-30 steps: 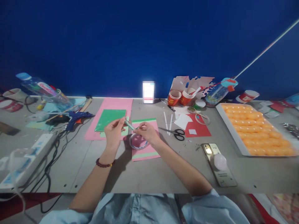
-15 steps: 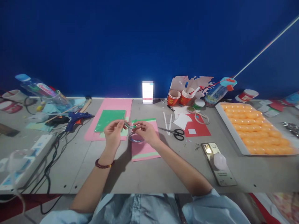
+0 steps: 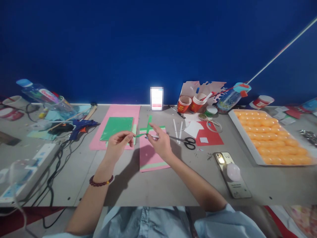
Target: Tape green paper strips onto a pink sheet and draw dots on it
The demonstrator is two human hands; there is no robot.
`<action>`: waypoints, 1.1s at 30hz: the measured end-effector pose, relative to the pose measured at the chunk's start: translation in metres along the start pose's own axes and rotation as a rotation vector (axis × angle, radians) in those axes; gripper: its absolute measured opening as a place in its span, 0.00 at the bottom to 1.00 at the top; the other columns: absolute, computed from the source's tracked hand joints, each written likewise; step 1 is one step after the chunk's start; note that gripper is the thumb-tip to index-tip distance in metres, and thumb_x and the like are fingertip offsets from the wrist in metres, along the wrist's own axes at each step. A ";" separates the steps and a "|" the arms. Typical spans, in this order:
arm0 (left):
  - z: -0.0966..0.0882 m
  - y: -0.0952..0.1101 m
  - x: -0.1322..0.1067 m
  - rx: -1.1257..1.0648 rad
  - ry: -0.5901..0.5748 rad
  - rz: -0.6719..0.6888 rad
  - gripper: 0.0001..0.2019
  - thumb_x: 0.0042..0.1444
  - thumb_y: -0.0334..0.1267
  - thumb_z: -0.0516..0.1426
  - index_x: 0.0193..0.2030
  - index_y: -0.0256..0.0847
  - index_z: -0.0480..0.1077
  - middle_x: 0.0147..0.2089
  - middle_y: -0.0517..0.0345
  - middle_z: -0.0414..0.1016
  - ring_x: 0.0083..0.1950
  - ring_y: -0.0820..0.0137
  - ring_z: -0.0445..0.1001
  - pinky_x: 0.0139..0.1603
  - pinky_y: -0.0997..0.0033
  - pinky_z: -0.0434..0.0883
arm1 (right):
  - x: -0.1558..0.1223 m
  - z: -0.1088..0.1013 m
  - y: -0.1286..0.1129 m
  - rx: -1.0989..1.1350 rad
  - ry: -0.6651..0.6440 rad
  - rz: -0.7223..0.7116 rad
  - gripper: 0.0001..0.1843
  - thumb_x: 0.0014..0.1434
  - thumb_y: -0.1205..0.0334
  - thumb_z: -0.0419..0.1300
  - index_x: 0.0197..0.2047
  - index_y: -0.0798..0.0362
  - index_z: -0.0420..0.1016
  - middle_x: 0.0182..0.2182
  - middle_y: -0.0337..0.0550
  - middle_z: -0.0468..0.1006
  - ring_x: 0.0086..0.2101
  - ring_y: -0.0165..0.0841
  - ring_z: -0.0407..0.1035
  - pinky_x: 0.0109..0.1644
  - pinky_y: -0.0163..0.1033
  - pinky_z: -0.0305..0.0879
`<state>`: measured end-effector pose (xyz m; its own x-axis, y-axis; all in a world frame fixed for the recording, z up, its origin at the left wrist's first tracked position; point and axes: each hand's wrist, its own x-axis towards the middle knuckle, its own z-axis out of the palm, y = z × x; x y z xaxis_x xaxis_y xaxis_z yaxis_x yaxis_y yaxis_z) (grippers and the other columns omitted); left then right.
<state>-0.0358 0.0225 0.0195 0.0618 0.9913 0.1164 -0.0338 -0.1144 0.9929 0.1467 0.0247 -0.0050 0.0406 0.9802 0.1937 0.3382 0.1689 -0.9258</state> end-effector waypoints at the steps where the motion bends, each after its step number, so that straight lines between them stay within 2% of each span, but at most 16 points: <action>1: -0.002 -0.002 -0.002 -0.020 -0.006 -0.044 0.13 0.51 0.48 0.64 0.30 0.39 0.76 0.23 0.58 0.72 0.22 0.73 0.69 0.26 0.71 0.70 | -0.001 0.000 0.000 -0.080 0.026 -0.029 0.23 0.56 0.61 0.58 0.56 0.45 0.71 0.47 0.44 0.77 0.40 0.36 0.73 0.40 0.38 0.71; 4: -0.006 -0.011 -0.006 -0.125 0.005 -0.137 0.15 0.48 0.50 0.65 0.30 0.38 0.75 0.25 0.55 0.76 0.25 0.70 0.74 0.31 0.68 0.73 | -0.005 0.001 0.002 -0.299 0.105 -0.174 0.21 0.58 0.59 0.57 0.55 0.46 0.73 0.37 0.45 0.80 0.29 0.33 0.70 0.38 0.39 0.69; 6: -0.008 -0.017 -0.006 -0.187 0.000 -0.211 0.16 0.47 0.51 0.65 0.30 0.38 0.75 0.27 0.53 0.78 0.28 0.67 0.77 0.33 0.67 0.74 | -0.008 0.002 0.007 -0.400 0.135 -0.268 0.20 0.60 0.58 0.55 0.55 0.47 0.74 0.28 0.44 0.78 0.26 0.33 0.68 0.37 0.39 0.67; 8: -0.008 -0.021 -0.005 -0.223 -0.020 -0.281 0.17 0.45 0.52 0.66 0.29 0.37 0.75 0.27 0.52 0.78 0.29 0.65 0.78 0.33 0.67 0.74 | -0.010 0.003 0.013 -0.451 0.137 -0.317 0.21 0.62 0.57 0.53 0.57 0.48 0.71 0.26 0.43 0.76 0.25 0.34 0.67 0.36 0.40 0.66; 10: -0.007 -0.022 -0.005 -0.227 -0.047 -0.318 0.16 0.42 0.50 0.68 0.27 0.37 0.75 0.26 0.52 0.78 0.29 0.65 0.78 0.33 0.68 0.74 | -0.011 0.004 0.019 -0.469 0.126 -0.338 0.23 0.63 0.58 0.52 0.61 0.48 0.67 0.28 0.44 0.78 0.26 0.36 0.68 0.37 0.41 0.66; 14: -0.003 -0.021 -0.007 -0.190 -0.087 -0.339 0.13 0.40 0.42 0.69 0.28 0.37 0.75 0.27 0.55 0.78 0.30 0.69 0.77 0.35 0.71 0.74 | -0.012 0.005 0.028 -0.489 0.102 -0.376 0.26 0.64 0.58 0.52 0.64 0.48 0.61 0.38 0.47 0.81 0.31 0.38 0.72 0.41 0.42 0.67; 17: -0.001 -0.019 -0.010 -0.194 -0.096 -0.355 0.12 0.41 0.39 0.69 0.31 0.38 0.75 0.26 0.58 0.76 0.29 0.71 0.76 0.34 0.72 0.73 | -0.013 0.005 0.032 -0.490 0.069 -0.377 0.26 0.64 0.59 0.51 0.65 0.47 0.58 0.49 0.50 0.77 0.35 0.39 0.73 0.43 0.43 0.68; 19: -0.002 -0.018 -0.011 -0.200 -0.117 -0.370 0.11 0.42 0.38 0.67 0.33 0.38 0.75 0.25 0.60 0.73 0.27 0.73 0.73 0.31 0.73 0.72 | -0.013 0.006 0.034 -0.463 0.066 -0.373 0.26 0.63 0.59 0.52 0.64 0.47 0.57 0.53 0.52 0.74 0.35 0.39 0.73 0.44 0.44 0.68; 23: -0.005 -0.020 -0.013 -0.270 -0.135 -0.444 0.09 0.42 0.36 0.65 0.31 0.39 0.73 0.20 0.64 0.67 0.22 0.76 0.67 0.28 0.73 0.69 | -0.015 0.009 0.038 -0.328 0.101 -0.347 0.22 0.58 0.60 0.56 0.56 0.49 0.61 0.50 0.52 0.74 0.33 0.36 0.70 0.38 0.43 0.68; 28: -0.002 -0.028 -0.016 -0.359 -0.129 -0.482 0.12 0.40 0.34 0.65 0.33 0.40 0.69 0.24 0.65 0.68 0.22 0.77 0.67 0.26 0.75 0.67 | -0.016 0.009 0.033 -0.263 0.086 -0.268 0.11 0.53 0.61 0.59 0.40 0.49 0.64 0.37 0.44 0.72 0.33 0.34 0.68 0.33 0.38 0.67; 30: -0.001 -0.031 -0.017 -0.360 -0.157 -0.488 0.14 0.41 0.34 0.66 0.35 0.40 0.70 0.24 0.66 0.68 0.23 0.77 0.67 0.27 0.75 0.68 | -0.017 0.007 0.029 -0.261 0.031 -0.285 0.09 0.53 0.61 0.59 0.39 0.50 0.66 0.35 0.45 0.72 0.35 0.36 0.68 0.35 0.39 0.67; 33: -0.001 -0.034 -0.018 -0.348 -0.202 -0.459 0.14 0.44 0.37 0.67 0.38 0.39 0.73 0.24 0.65 0.69 0.25 0.77 0.69 0.30 0.75 0.68 | -0.018 0.002 0.024 -0.220 -0.040 -0.311 0.11 0.56 0.59 0.57 0.43 0.52 0.69 0.38 0.48 0.74 0.40 0.39 0.69 0.41 0.42 0.68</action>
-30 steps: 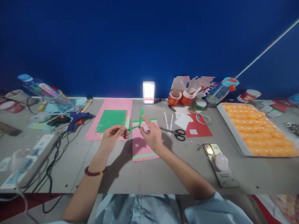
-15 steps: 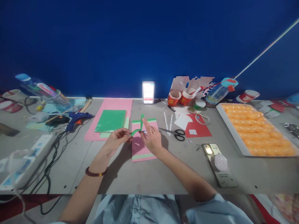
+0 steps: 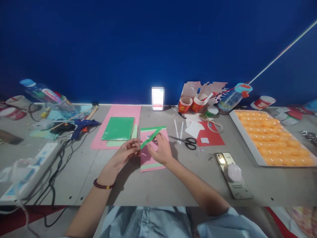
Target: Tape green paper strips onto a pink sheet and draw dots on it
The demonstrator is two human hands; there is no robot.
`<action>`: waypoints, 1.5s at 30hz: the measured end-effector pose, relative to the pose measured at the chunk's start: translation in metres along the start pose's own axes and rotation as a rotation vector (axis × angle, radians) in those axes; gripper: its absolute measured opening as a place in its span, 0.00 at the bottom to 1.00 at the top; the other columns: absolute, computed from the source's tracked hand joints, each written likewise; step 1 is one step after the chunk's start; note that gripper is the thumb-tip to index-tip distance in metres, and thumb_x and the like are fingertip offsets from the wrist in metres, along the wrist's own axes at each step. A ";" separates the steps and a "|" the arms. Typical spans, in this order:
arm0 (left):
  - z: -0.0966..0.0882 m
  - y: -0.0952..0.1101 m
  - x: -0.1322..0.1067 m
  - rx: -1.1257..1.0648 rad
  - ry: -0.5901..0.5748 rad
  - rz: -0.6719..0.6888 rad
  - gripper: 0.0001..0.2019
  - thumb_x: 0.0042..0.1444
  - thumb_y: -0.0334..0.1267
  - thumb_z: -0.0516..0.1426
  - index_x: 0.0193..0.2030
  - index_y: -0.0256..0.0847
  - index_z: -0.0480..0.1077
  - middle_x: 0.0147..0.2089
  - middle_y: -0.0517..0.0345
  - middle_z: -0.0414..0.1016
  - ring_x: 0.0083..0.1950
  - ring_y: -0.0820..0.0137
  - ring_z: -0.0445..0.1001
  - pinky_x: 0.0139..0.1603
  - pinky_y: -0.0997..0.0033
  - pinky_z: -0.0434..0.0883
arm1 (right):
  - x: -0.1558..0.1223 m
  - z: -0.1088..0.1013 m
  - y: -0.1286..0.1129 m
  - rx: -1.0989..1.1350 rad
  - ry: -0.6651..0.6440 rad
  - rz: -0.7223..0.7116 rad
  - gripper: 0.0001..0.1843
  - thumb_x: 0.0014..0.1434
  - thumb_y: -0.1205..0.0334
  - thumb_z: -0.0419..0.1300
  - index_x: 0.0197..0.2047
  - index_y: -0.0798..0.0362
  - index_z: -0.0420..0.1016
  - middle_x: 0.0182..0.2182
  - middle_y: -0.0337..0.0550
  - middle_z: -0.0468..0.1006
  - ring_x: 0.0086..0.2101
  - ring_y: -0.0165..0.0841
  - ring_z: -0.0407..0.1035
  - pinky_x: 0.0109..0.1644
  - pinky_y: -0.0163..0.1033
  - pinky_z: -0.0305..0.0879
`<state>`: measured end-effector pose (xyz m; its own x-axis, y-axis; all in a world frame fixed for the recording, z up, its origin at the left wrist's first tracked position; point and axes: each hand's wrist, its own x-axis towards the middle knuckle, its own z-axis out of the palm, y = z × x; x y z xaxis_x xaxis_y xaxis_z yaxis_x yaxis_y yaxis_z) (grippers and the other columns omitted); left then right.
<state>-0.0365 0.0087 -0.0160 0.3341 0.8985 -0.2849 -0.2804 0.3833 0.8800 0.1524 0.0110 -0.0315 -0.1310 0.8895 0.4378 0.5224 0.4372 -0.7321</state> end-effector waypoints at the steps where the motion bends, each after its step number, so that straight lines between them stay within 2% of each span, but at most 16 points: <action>1: -0.001 0.000 0.000 0.007 -0.008 0.013 0.14 0.44 0.38 0.68 0.38 0.38 0.74 0.24 0.64 0.69 0.25 0.76 0.70 0.32 0.74 0.69 | 0.000 -0.002 -0.001 0.023 -0.011 0.000 0.12 0.57 0.59 0.56 0.44 0.51 0.71 0.40 0.49 0.75 0.41 0.39 0.69 0.41 0.43 0.68; 3: -0.002 -0.001 -0.001 0.026 -0.009 0.032 0.14 0.44 0.39 0.68 0.38 0.38 0.75 0.25 0.62 0.71 0.26 0.74 0.72 0.33 0.73 0.70 | 0.001 -0.004 -0.002 0.067 -0.009 0.028 0.11 0.59 0.57 0.55 0.43 0.50 0.74 0.41 0.48 0.78 0.42 0.40 0.69 0.42 0.43 0.68; 5: -0.003 0.000 -0.002 0.060 -0.001 0.035 0.15 0.44 0.41 0.68 0.38 0.38 0.76 0.25 0.61 0.71 0.26 0.73 0.73 0.34 0.71 0.70 | 0.002 -0.005 -0.002 0.101 0.014 0.088 0.12 0.62 0.56 0.53 0.36 0.49 0.76 0.40 0.48 0.80 0.42 0.40 0.69 0.42 0.43 0.67; 8: -0.004 0.000 -0.003 0.123 -0.008 0.030 0.16 0.44 0.42 0.68 0.40 0.38 0.77 0.26 0.59 0.72 0.28 0.72 0.73 0.35 0.71 0.71 | 0.005 -0.004 -0.003 0.129 0.050 0.177 0.22 0.65 0.53 0.49 0.24 0.49 0.75 0.37 0.48 0.81 0.38 0.40 0.69 0.41 0.44 0.65; 12: -0.003 -0.001 -0.003 0.159 -0.015 0.023 0.16 0.46 0.42 0.67 0.41 0.39 0.77 0.28 0.58 0.72 0.29 0.71 0.74 0.36 0.70 0.73 | 0.005 -0.002 -0.002 0.164 0.047 0.235 0.25 0.65 0.47 0.48 0.22 0.48 0.74 0.33 0.48 0.81 0.32 0.39 0.67 0.37 0.43 0.62; 18: -0.002 0.002 -0.004 0.135 -0.071 0.033 0.16 0.47 0.40 0.67 0.43 0.41 0.77 0.30 0.59 0.71 0.30 0.72 0.73 0.38 0.71 0.73 | 0.004 0.001 0.002 0.097 0.029 0.271 0.30 0.65 0.44 0.45 0.16 0.48 0.67 0.37 0.49 0.81 0.30 0.37 0.66 0.40 0.44 0.62; 25: -0.001 0.006 -0.006 0.102 -0.161 0.019 0.21 0.48 0.39 0.66 0.50 0.43 0.75 0.31 0.60 0.70 0.32 0.74 0.70 0.39 0.73 0.70 | 0.003 0.001 0.003 0.037 0.034 0.232 0.29 0.67 0.49 0.43 0.21 0.48 0.73 0.35 0.47 0.81 0.27 0.34 0.65 0.37 0.42 0.62; 30: 0.002 0.002 -0.006 0.060 -0.308 0.006 0.32 0.48 0.35 0.66 0.61 0.47 0.65 0.30 0.63 0.66 0.32 0.74 0.68 0.38 0.74 0.69 | 0.006 0.001 0.002 0.031 0.086 0.041 0.22 0.67 0.56 0.47 0.31 0.49 0.80 0.37 0.48 0.78 0.43 0.39 0.68 0.47 0.44 0.64; 33: 0.004 -0.003 -0.006 0.053 -0.362 0.001 0.34 0.48 0.34 0.66 0.63 0.48 0.62 0.30 0.64 0.64 0.31 0.75 0.67 0.37 0.74 0.68 | 0.007 0.000 0.000 -0.017 0.137 -0.058 0.17 0.66 0.59 0.50 0.40 0.49 0.81 0.34 0.46 0.74 0.40 0.37 0.68 0.47 0.46 0.65; 36: 0.004 -0.010 -0.003 0.047 -0.395 0.012 0.35 0.48 0.33 0.66 0.63 0.47 0.61 0.29 0.65 0.64 0.30 0.77 0.65 0.35 0.76 0.66 | 0.008 -0.003 -0.004 0.010 0.140 -0.113 0.14 0.65 0.61 0.52 0.45 0.47 0.80 0.32 0.44 0.73 0.36 0.35 0.68 0.42 0.43 0.67; 39: 0.005 -0.014 0.000 0.024 -0.444 0.013 0.36 0.48 0.34 0.67 0.63 0.47 0.60 0.30 0.65 0.63 0.30 0.77 0.64 0.34 0.75 0.66 | 0.009 -0.007 -0.008 0.077 0.121 -0.129 0.13 0.64 0.63 0.54 0.45 0.46 0.80 0.31 0.43 0.74 0.35 0.35 0.69 0.38 0.41 0.68; 45: 0.009 -0.017 0.005 -0.007 -0.509 0.032 0.35 0.47 0.34 0.67 0.61 0.48 0.60 0.31 0.65 0.64 0.31 0.78 0.66 0.35 0.75 0.67 | 0.015 -0.013 -0.018 0.176 0.182 -0.094 0.09 0.61 0.61 0.59 0.38 0.48 0.82 0.30 0.43 0.73 0.33 0.33 0.69 0.37 0.39 0.67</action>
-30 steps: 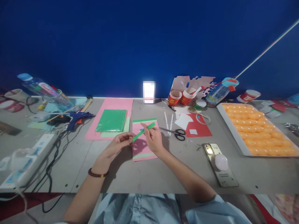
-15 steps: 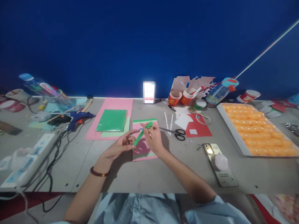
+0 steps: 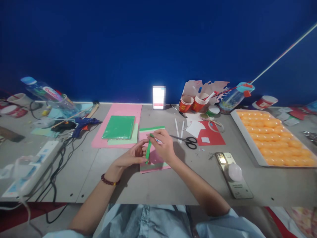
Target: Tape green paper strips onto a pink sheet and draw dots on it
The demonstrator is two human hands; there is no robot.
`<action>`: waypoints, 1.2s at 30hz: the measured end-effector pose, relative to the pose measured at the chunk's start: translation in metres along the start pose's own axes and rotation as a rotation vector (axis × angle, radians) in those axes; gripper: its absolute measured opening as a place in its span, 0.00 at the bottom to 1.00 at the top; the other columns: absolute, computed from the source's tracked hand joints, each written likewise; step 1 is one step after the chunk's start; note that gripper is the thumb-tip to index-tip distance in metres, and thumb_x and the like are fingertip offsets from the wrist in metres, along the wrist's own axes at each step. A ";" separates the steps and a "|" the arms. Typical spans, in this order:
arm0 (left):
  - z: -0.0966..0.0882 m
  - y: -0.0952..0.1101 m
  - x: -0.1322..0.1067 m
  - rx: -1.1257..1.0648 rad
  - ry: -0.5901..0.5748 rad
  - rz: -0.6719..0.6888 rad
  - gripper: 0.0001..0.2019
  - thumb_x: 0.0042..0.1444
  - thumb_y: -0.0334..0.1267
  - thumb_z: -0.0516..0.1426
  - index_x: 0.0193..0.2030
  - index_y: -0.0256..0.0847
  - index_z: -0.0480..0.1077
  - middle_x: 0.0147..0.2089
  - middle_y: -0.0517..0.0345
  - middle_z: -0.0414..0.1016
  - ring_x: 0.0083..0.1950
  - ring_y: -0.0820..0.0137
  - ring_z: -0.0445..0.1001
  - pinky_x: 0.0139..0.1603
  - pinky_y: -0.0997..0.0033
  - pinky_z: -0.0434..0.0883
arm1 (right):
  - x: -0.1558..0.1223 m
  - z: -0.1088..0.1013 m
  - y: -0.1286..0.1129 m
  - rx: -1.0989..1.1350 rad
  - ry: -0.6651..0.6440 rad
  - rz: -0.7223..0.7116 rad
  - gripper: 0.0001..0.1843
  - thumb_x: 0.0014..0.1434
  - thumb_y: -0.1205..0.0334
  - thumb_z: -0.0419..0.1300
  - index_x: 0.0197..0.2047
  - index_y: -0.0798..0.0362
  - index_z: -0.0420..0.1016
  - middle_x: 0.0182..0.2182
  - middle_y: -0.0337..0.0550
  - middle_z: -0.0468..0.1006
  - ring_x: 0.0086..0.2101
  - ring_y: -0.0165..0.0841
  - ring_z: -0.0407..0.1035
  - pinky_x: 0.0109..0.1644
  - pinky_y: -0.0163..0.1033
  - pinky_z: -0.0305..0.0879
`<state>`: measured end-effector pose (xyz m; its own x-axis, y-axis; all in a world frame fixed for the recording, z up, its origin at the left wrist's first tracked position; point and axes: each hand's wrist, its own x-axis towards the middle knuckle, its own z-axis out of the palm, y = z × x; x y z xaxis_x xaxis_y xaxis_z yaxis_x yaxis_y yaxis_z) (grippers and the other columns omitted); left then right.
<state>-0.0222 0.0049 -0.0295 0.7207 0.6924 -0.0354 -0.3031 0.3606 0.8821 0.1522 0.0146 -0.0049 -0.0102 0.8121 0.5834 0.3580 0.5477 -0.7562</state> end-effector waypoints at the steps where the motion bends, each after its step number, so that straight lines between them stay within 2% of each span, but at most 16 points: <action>1: 0.000 0.000 0.001 0.004 -0.009 -0.001 0.34 0.47 0.34 0.67 0.61 0.48 0.60 0.31 0.65 0.64 0.31 0.78 0.67 0.35 0.76 0.66 | 0.001 0.000 -0.002 0.014 -0.011 0.024 0.09 0.61 0.61 0.59 0.37 0.48 0.82 0.29 0.42 0.73 0.32 0.32 0.69 0.35 0.39 0.67; 7: 0.002 0.003 0.000 0.054 -0.002 0.007 0.29 0.49 0.34 0.66 0.58 0.44 0.61 0.31 0.65 0.64 0.31 0.77 0.68 0.35 0.76 0.65 | 0.006 -0.003 -0.011 0.043 -0.065 0.118 0.10 0.60 0.60 0.60 0.30 0.51 0.81 0.26 0.40 0.73 0.26 0.29 0.65 0.28 0.35 0.62; 15: 0.004 0.006 0.000 0.105 0.013 0.035 0.25 0.50 0.34 0.66 0.54 0.43 0.64 0.31 0.65 0.65 0.34 0.76 0.71 0.39 0.74 0.68 | 0.010 -0.007 -0.019 0.055 -0.078 0.151 0.13 0.60 0.59 0.60 0.25 0.51 0.78 0.24 0.41 0.74 0.25 0.29 0.64 0.28 0.35 0.61; 22: 0.006 0.009 -0.001 0.148 0.068 0.073 0.23 0.50 0.34 0.66 0.51 0.42 0.65 0.32 0.64 0.65 0.34 0.76 0.68 0.39 0.74 0.67 | 0.015 -0.009 -0.025 0.043 -0.068 0.065 0.13 0.60 0.62 0.60 0.25 0.53 0.78 0.20 0.39 0.71 0.24 0.29 0.63 0.28 0.36 0.59; 26: 0.004 0.012 -0.003 0.182 0.074 0.074 0.23 0.50 0.36 0.66 0.53 0.41 0.66 0.31 0.64 0.66 0.33 0.75 0.69 0.39 0.72 0.67 | 0.017 -0.010 -0.028 0.012 -0.077 0.043 0.12 0.61 0.60 0.58 0.28 0.52 0.79 0.21 0.40 0.74 0.24 0.30 0.65 0.28 0.36 0.61; 29: 0.001 0.013 -0.005 0.222 0.072 0.071 0.23 0.50 0.36 0.65 0.53 0.40 0.67 0.31 0.63 0.66 0.33 0.75 0.69 0.38 0.73 0.67 | 0.016 -0.010 -0.029 -0.019 -0.102 0.030 0.14 0.62 0.60 0.58 0.26 0.52 0.79 0.20 0.39 0.75 0.24 0.29 0.66 0.29 0.36 0.62; 36: 0.001 0.021 -0.009 0.286 0.094 0.038 0.22 0.51 0.36 0.65 0.53 0.40 0.67 0.31 0.63 0.66 0.33 0.75 0.69 0.37 0.72 0.68 | 0.018 -0.009 -0.032 -0.039 -0.136 0.011 0.16 0.63 0.60 0.56 0.27 0.52 0.79 0.17 0.38 0.69 0.21 0.28 0.61 0.28 0.35 0.60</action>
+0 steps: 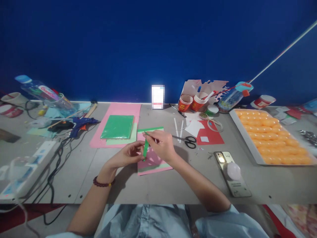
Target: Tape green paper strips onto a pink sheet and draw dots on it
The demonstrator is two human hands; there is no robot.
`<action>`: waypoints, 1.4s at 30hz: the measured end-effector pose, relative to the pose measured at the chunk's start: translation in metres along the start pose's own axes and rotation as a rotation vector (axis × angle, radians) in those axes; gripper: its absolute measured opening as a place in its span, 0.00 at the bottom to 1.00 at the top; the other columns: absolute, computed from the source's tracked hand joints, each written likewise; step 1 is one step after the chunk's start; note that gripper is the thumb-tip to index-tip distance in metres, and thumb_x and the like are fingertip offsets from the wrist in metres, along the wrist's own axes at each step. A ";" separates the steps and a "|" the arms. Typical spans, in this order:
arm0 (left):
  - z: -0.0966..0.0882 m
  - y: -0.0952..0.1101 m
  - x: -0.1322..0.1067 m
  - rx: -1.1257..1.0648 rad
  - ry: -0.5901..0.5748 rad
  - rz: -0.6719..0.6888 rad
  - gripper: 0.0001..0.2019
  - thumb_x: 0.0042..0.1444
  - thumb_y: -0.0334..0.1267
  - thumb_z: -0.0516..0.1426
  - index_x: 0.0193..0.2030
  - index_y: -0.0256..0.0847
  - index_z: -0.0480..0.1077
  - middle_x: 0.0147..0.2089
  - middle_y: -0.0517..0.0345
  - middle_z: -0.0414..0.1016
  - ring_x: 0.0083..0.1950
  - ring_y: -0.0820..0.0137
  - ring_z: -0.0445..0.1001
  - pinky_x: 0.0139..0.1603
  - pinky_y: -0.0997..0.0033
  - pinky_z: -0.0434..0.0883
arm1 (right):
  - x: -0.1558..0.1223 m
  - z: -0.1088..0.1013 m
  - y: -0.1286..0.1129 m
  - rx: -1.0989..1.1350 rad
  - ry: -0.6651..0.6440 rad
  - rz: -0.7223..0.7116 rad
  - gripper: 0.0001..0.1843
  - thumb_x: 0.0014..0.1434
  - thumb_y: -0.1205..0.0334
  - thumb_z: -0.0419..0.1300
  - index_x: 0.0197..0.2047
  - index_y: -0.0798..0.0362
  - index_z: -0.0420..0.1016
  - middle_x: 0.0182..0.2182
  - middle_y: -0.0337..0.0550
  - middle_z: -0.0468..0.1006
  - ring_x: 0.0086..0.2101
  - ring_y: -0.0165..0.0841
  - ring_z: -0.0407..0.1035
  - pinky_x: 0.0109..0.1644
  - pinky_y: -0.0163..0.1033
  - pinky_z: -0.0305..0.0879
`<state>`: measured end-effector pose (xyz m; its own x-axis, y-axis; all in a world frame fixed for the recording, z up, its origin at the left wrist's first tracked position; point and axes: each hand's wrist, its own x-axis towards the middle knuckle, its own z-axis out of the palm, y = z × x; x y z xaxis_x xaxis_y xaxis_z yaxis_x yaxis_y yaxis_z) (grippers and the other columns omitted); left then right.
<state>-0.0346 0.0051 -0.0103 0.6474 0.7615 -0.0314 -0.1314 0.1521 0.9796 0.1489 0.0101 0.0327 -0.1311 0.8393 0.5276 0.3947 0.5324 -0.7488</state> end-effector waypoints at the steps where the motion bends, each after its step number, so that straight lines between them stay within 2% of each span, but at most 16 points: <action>1: 0.001 0.002 0.000 0.016 0.006 0.003 0.22 0.51 0.36 0.65 0.52 0.39 0.68 0.31 0.62 0.67 0.33 0.75 0.69 0.38 0.72 0.68 | 0.001 0.000 -0.001 -0.002 -0.008 0.007 0.16 0.63 0.59 0.56 0.26 0.52 0.79 0.17 0.38 0.69 0.21 0.28 0.60 0.28 0.35 0.60; 7: 0.005 0.008 -0.003 0.132 0.021 -0.007 0.19 0.54 0.38 0.62 0.53 0.38 0.69 0.32 0.60 0.68 0.34 0.73 0.69 0.40 0.69 0.70 | 0.002 -0.002 -0.004 -0.012 -0.024 0.012 0.16 0.63 0.56 0.56 0.30 0.50 0.82 0.18 0.39 0.70 0.21 0.29 0.60 0.28 0.36 0.62; 11: 0.006 0.011 -0.004 0.175 0.024 -0.023 0.19 0.55 0.40 0.61 0.52 0.37 0.69 0.31 0.60 0.67 0.34 0.73 0.69 0.39 0.69 0.70 | -0.001 -0.002 -0.004 -0.002 -0.020 -0.002 0.14 0.62 0.58 0.57 0.32 0.50 0.83 0.18 0.40 0.72 0.21 0.29 0.62 0.29 0.36 0.64; 16: 0.006 0.017 -0.004 0.202 0.000 -0.063 0.15 0.54 0.37 0.60 0.48 0.36 0.71 0.32 0.59 0.69 0.34 0.72 0.69 0.39 0.70 0.69 | -0.003 -0.002 -0.001 0.007 -0.035 -0.038 0.11 0.61 0.61 0.58 0.37 0.50 0.83 0.23 0.42 0.77 0.23 0.30 0.66 0.30 0.37 0.65; 21: 0.010 0.022 -0.006 0.257 0.011 -0.075 0.06 0.53 0.31 0.58 0.39 0.36 0.71 0.30 0.61 0.67 0.33 0.73 0.69 0.38 0.72 0.68 | -0.006 -0.001 0.002 -0.008 -0.055 -0.077 0.11 0.62 0.61 0.57 0.37 0.50 0.83 0.24 0.42 0.78 0.23 0.29 0.66 0.29 0.36 0.66; 27: 0.011 0.022 -0.006 0.287 0.010 -0.093 0.06 0.52 0.29 0.58 0.38 0.37 0.71 0.30 0.61 0.68 0.32 0.74 0.68 0.37 0.72 0.68 | -0.006 -0.002 -0.003 0.009 -0.063 -0.042 0.11 0.62 0.60 0.58 0.37 0.50 0.82 0.21 0.41 0.76 0.22 0.30 0.65 0.28 0.36 0.65; 30: 0.010 0.023 -0.007 0.241 0.033 -0.086 0.15 0.53 0.32 0.60 0.48 0.37 0.71 0.30 0.61 0.68 0.32 0.74 0.69 0.37 0.72 0.70 | -0.003 -0.004 -0.007 0.021 -0.033 0.024 0.12 0.62 0.58 0.58 0.34 0.50 0.82 0.22 0.41 0.77 0.23 0.30 0.67 0.28 0.36 0.65; 32: 0.009 0.023 -0.008 0.136 0.051 -0.054 0.26 0.53 0.34 0.61 0.60 0.39 0.64 0.30 0.62 0.67 0.32 0.74 0.69 0.38 0.70 0.71 | -0.001 -0.004 -0.006 0.060 -0.023 0.128 0.14 0.62 0.55 0.58 0.32 0.50 0.82 0.24 0.42 0.78 0.23 0.30 0.69 0.27 0.35 0.65; 34: 0.009 0.023 -0.009 0.040 0.074 -0.023 0.34 0.53 0.35 0.62 0.66 0.43 0.55 0.30 0.63 0.66 0.32 0.75 0.68 0.39 0.69 0.72 | 0.000 -0.002 -0.003 0.153 -0.023 0.243 0.15 0.61 0.52 0.58 0.33 0.52 0.82 0.26 0.42 0.79 0.21 0.29 0.70 0.25 0.34 0.65; 37: 0.009 0.021 -0.009 0.008 0.094 -0.010 0.39 0.54 0.34 0.62 0.69 0.46 0.49 0.30 0.64 0.66 0.33 0.75 0.69 0.41 0.69 0.72 | 0.002 0.001 0.004 0.280 -0.022 0.340 0.16 0.59 0.50 0.60 0.33 0.53 0.81 0.27 0.42 0.79 0.20 0.29 0.71 0.23 0.33 0.65; 42: 0.012 0.022 -0.010 0.070 0.104 0.017 0.43 0.55 0.34 0.61 0.71 0.49 0.41 0.31 0.64 0.67 0.34 0.74 0.70 0.40 0.70 0.72 | 0.005 0.001 0.007 0.325 -0.017 0.345 0.16 0.58 0.50 0.60 0.31 0.54 0.81 0.28 0.44 0.79 0.20 0.28 0.70 0.22 0.32 0.66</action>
<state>-0.0351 -0.0066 0.0144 0.5637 0.8254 -0.0320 -0.0861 0.0973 0.9915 0.1498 0.0181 0.0300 -0.0586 0.9735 0.2210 0.1130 0.2265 -0.9674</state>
